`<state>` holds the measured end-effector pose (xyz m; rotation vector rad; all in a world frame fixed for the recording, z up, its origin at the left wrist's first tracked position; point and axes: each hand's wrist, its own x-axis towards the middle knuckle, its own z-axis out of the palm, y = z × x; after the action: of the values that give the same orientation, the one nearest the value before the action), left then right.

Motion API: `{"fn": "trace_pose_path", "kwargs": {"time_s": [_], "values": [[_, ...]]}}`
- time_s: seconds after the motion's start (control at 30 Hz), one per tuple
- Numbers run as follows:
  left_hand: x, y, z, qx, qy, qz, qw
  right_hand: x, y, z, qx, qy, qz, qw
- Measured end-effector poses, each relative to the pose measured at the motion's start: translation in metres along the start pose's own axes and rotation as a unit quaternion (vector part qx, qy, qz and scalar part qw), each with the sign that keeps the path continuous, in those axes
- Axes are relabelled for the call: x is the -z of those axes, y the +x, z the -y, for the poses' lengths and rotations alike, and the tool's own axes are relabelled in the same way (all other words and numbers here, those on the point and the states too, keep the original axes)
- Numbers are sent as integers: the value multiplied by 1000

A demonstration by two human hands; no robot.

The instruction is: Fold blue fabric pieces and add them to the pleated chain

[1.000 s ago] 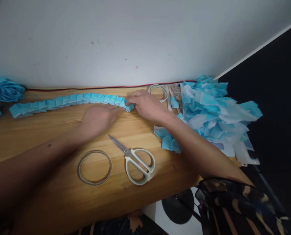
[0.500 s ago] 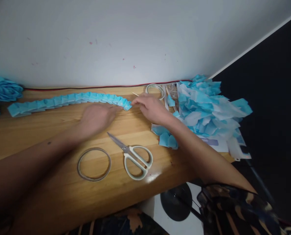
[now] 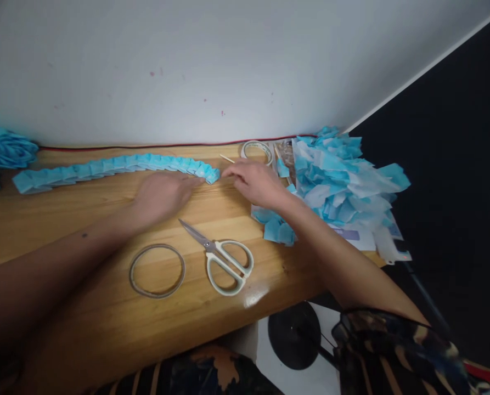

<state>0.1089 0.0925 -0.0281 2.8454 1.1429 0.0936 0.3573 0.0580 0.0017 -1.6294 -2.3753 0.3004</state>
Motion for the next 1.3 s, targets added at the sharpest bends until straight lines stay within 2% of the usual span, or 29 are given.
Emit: {"fn": "trace_pose_path", "kwargs": {"time_s": [0.07, 0.17, 0.27, 0.33, 0.5, 0.7, 0.83, 1.13, 1.3], "values": [[1, 1, -1, 10, -1, 13, 1000, 6, 7, -6, -26, -20, -17, 999], [1, 1, -1, 11, -8, 19, 1000, 10, 21, -12, -80, -117, -36, 989], [1, 1, -1, 10, -5, 14, 1000, 7, 33, -15, -128, -203, -16, 971], [1, 1, 0, 3, 1, 11, 1000, 2, 37, -16, -127, -216, 3, 968], [2, 1, 0, -5, 6, 14, 1000, -5, 37, -18, -106, -190, -1, 976], [5, 1, -1, 0, -1, 30, 1000, 1, 33, -5, -5, 10, -10, 1000], [4, 1, -1, -6, 5, 18, 1000, -2, 37, 4, 30, 31, 5, 999], [6, 1, -3, 8, -4, 32, 999, -5, 40, 8, -7, -35, 52, 998], [5, 0, -2, -2, 3, 14, 1000, -4, 47, 13, -73, -61, 84, 992]]}}
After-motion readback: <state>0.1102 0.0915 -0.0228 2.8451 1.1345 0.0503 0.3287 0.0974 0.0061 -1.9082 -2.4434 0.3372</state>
